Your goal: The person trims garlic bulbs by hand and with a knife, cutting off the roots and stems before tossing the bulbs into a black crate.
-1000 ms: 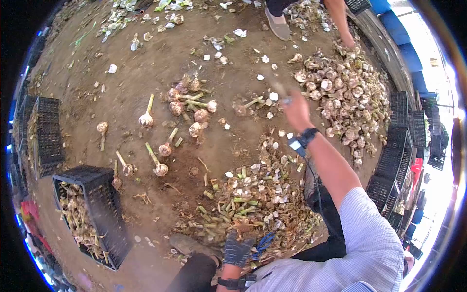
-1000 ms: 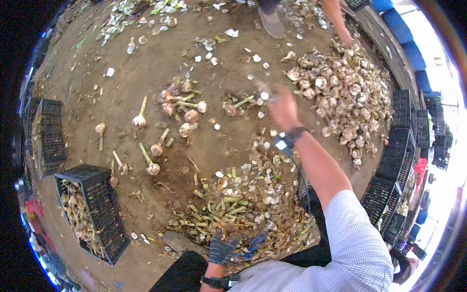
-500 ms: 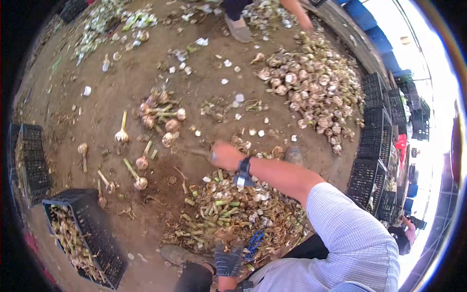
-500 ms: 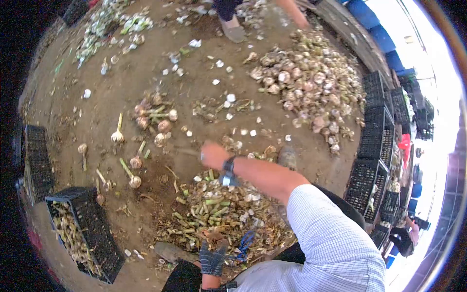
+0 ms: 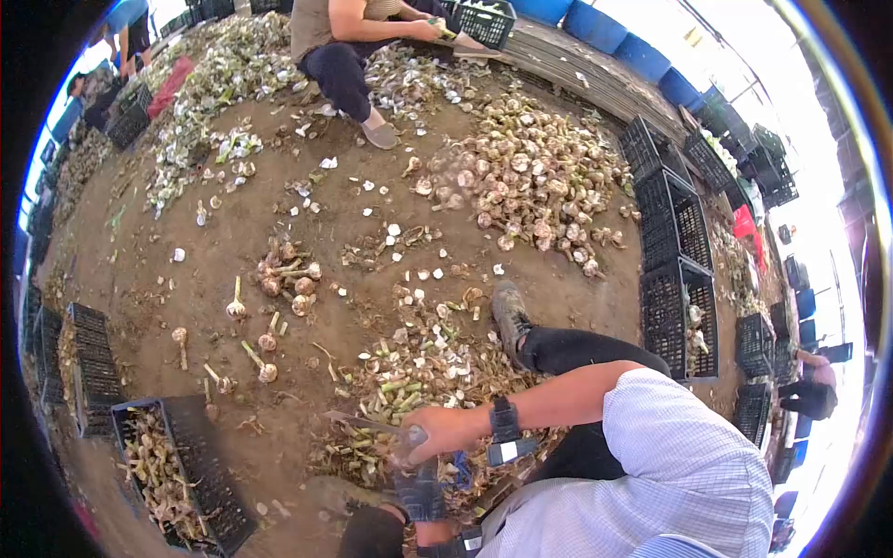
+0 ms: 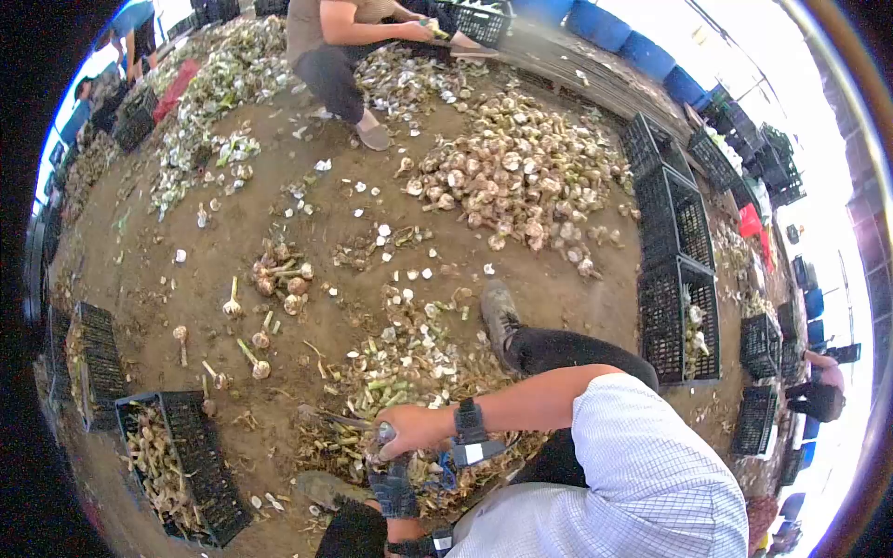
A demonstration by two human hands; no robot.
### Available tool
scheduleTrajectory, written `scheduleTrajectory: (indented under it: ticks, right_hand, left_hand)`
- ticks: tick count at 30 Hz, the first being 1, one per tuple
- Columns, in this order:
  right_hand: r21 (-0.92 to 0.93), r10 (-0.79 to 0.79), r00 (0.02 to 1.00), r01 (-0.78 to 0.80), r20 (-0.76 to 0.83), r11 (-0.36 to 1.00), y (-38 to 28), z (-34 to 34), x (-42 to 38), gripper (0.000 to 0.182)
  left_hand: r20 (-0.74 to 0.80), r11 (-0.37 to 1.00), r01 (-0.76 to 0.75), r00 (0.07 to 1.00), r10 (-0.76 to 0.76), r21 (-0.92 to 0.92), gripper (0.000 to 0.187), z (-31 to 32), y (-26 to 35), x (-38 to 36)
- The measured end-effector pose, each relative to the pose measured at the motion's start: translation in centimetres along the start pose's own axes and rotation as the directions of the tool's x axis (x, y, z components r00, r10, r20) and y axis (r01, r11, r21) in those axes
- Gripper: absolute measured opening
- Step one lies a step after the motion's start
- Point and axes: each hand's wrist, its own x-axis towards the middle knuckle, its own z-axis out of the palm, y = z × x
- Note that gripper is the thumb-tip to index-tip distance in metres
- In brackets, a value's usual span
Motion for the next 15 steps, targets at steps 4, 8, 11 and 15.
scheduleTrajectory:
  ticks: [4, 8, 11, 15]
  right_hand:
    - [-0.141, -0.096, 0.983, 0.074, -0.155, 0.987, 0.0, 2.0, -5.3, 0.054]
    - [-0.261, -0.131, 0.955, 0.059, -0.267, 0.963, -2.9, 2.9, -11.2, 0.047]
    - [-0.317, -0.186, 0.912, 0.066, -0.365, 0.946, -2.8, 3.1, -14.2, 0.037]
    - [-0.500, -0.358, 0.854, 0.138, -0.377, 0.855, -3.5, 4.9, -17.1, 0.024]
  left_hand:
    - [0.242, 0.482, -0.304, 0.952, 0.189, 0.822, 0.039, 5.3, -1.5, -3.9]
    - [0.130, 0.611, -0.176, 0.984, 0.120, 0.772, 0.032, 9.3, -2.1, -7.6]
    - [0.197, 0.496, -0.203, 0.978, 0.064, 0.844, 0.032, 7.6, -1.5, -8.0]
    - [0.272, 0.348, -0.295, 0.956, 0.113, 0.890, 0.023, 10.1, -1.4, -9.7]
